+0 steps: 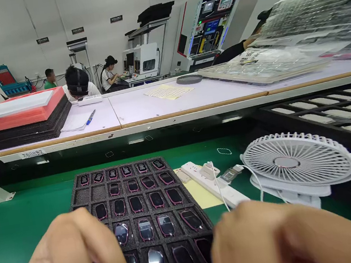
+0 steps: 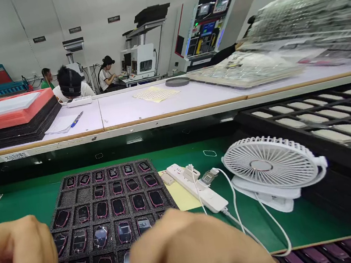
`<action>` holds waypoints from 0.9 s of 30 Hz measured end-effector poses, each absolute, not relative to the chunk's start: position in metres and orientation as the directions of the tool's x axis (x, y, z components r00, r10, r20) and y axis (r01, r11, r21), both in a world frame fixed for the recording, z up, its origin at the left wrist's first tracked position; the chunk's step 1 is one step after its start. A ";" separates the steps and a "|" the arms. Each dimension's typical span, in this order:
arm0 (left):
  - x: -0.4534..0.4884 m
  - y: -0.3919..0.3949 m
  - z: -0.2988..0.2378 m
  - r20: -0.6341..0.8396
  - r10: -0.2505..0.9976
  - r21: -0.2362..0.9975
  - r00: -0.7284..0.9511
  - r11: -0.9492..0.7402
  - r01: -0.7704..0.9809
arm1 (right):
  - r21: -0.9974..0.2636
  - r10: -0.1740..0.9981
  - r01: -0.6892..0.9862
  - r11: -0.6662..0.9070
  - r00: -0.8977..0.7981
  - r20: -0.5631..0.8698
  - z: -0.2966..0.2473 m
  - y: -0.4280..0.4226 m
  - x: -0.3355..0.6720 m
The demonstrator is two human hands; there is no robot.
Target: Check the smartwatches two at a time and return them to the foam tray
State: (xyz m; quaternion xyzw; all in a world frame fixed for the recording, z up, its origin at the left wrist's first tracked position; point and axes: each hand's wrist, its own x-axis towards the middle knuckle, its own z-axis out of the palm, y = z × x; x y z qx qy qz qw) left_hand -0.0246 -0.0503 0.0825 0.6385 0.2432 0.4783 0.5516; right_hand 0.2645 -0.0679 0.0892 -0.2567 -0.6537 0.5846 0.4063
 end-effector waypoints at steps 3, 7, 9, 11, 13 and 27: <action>-0.010 -0.021 0.098 0.331 0.851 0.937 0.408 -0.244 -0.250 | -0.954 0.804 -0.282 0.102 -0.541 0.246 0.095 -0.033 0.245; 0.006 0.019 0.088 0.294 0.927 0.951 0.232 -0.260 -0.166 | -0.884 0.869 -0.467 0.027 -0.427 0.252 0.083 0.021 0.224; 0.009 0.032 0.070 0.249 0.942 0.967 0.223 -0.227 -0.119 | -0.876 0.878 -0.482 -0.002 -0.420 0.229 0.065 0.040 0.219; 0.010 0.039 0.052 0.207 0.954 0.977 0.216 -0.190 -0.095 | -0.884 0.887 -0.466 -0.037 -0.422 0.185 0.044 0.052 0.216; 0.011 0.041 0.037 0.168 0.964 0.984 0.204 -0.154 -0.085 | -0.889 0.893 -0.453 -0.068 -0.426 0.148 0.025 0.058 0.213; 0.010 0.042 -0.012 0.085 0.981 0.992 0.175 -0.068 -0.102 | -0.858 0.899 -0.469 -0.208 -0.438 0.022 -0.025 0.061 0.201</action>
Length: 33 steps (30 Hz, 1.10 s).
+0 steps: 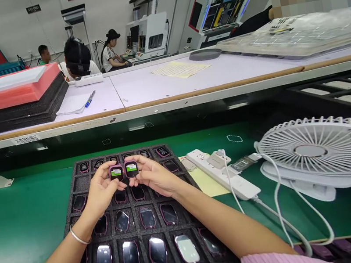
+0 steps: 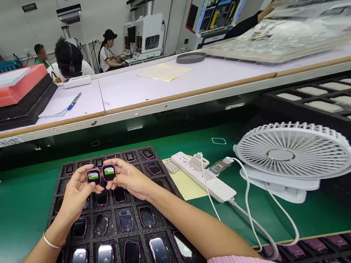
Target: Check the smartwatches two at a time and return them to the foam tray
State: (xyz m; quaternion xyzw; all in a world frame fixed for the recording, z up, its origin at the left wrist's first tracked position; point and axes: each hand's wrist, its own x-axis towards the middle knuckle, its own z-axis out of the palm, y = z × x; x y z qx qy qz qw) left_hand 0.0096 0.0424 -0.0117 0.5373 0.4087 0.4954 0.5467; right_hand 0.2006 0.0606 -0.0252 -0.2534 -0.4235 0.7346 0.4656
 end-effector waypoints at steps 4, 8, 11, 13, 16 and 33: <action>0.009 0.044 -0.014 0.026 0.984 0.997 0.178 -0.013 -0.074 | -0.859 0.903 -0.451 -0.243 -0.428 -0.030 -0.032 0.062 0.198; 0.010 0.045 -0.015 0.007 0.986 0.999 0.165 0.001 -0.046 | -0.873 0.907 -0.421 -0.245 -0.417 -0.053 -0.034 0.063 0.198; 0.009 0.045 -0.015 0.005 0.986 0.999 0.168 0.002 -0.041 | -0.886 0.908 -0.406 -0.225 -0.417 -0.040 -0.033 0.063 0.198; 0.009 0.045 -0.015 0.005 0.985 0.999 0.171 0.003 -0.048 | -0.893 0.908 -0.397 -0.214 -0.418 -0.032 -0.032 0.062 0.199; 0.009 0.044 -0.015 0.005 0.984 0.998 0.175 0.005 -0.057 | -0.900 0.910 -0.385 -0.205 -0.414 -0.030 -0.032 0.061 0.199; 0.009 0.045 -0.021 -0.006 0.988 1.000 0.152 0.007 -0.005 | -0.909 0.898 -0.343 -0.236 -0.434 -0.069 -0.037 0.062 0.197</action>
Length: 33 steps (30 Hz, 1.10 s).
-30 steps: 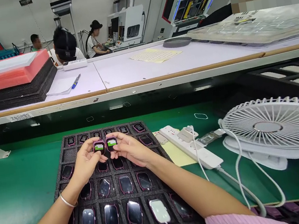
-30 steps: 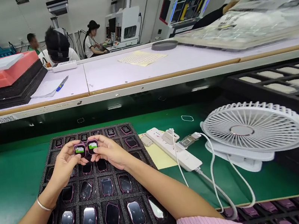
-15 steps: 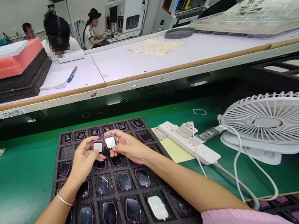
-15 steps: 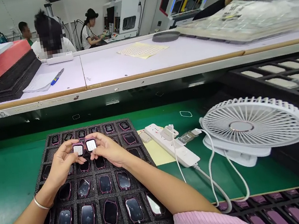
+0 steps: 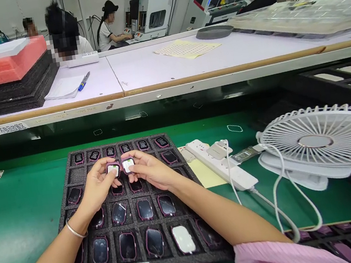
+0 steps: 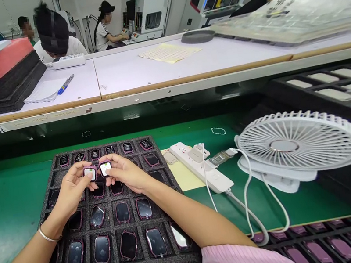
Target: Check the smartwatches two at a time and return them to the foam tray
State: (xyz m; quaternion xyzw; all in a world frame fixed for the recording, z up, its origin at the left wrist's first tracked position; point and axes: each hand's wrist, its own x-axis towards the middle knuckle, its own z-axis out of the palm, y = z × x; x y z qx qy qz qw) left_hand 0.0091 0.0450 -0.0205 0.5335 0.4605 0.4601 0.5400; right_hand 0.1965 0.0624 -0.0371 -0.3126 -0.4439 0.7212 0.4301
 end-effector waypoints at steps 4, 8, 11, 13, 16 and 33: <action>0.010 0.045 -0.020 -0.012 0.988 1.000 0.153 0.015 -0.018 | -0.910 0.897 -0.344 -0.230 -0.437 -0.062 -0.038 0.063 0.197; 0.010 0.045 -0.020 -0.009 0.988 0.999 0.157 0.014 -0.032 | -0.912 0.897 -0.344 -0.226 -0.439 -0.056 -0.038 0.063 0.197; 0.009 0.045 -0.020 -0.006 0.987 0.999 0.159 0.012 -0.038 | -0.911 0.893 -0.349 -0.219 -0.447 -0.043 -0.037 0.062 0.197; 0.008 0.045 -0.021 -0.003 0.987 0.999 0.158 0.009 -0.039 | -0.912 0.893 -0.351 -0.214 -0.449 -0.037 -0.037 0.061 0.197; 0.008 0.046 -0.022 0.005 0.987 0.999 0.159 0.002 -0.041 | -0.914 0.899 -0.350 -0.205 -0.436 -0.035 -0.037 0.061 0.197; 0.008 0.043 -0.021 -0.010 0.978 0.997 0.207 0.027 -0.079 | -0.901 0.921 -0.346 -0.263 -0.367 -0.128 -0.037 0.064 0.199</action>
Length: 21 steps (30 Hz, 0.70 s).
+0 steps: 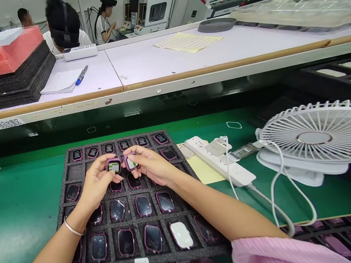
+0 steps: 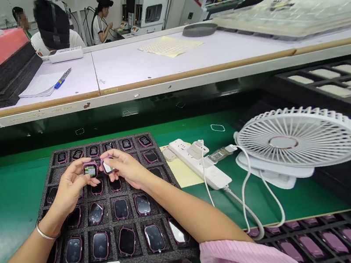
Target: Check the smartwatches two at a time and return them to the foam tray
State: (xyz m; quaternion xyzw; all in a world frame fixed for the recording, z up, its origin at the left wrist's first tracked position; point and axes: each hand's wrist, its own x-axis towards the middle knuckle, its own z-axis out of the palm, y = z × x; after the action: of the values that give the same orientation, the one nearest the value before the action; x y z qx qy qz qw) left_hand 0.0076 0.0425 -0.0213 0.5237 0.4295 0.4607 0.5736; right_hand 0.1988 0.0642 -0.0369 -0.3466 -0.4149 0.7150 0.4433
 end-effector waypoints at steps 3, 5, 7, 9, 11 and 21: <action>0.009 0.043 -0.020 -0.009 0.978 0.996 0.211 0.027 -0.084 | -0.901 0.922 -0.354 -0.249 -0.372 -0.109 -0.037 0.064 0.199; 0.009 0.043 -0.020 -0.008 0.977 0.996 0.213 0.027 -0.087 | -0.898 0.921 -0.367 -0.241 -0.378 -0.092 -0.037 0.064 0.199; 0.009 0.043 -0.019 -0.011 0.978 0.995 0.206 0.030 -0.091 | -0.897 0.919 -0.376 -0.232 -0.387 -0.076 -0.036 0.063 0.199; 0.009 0.043 -0.020 -0.014 0.981 0.995 0.192 0.032 -0.093 | -0.900 0.916 -0.374 -0.223 -0.397 -0.062 -0.036 0.063 0.199; 0.009 0.043 -0.020 -0.021 0.984 0.995 0.176 0.038 -0.090 | -0.905 0.912 -0.367 -0.216 -0.406 -0.053 -0.037 0.062 0.199; 0.008 0.042 -0.017 -0.091 0.983 0.976 0.162 0.120 -0.179 | -0.917 0.902 -0.340 -0.208 -0.429 -0.045 -0.037 0.060 0.198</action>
State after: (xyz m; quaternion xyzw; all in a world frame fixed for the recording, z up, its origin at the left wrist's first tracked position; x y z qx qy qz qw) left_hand 0.0077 0.0417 -0.0169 0.4602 0.4364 0.4778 0.6079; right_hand 0.1980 0.0597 -0.0365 -0.3094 -0.4540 0.7129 0.4357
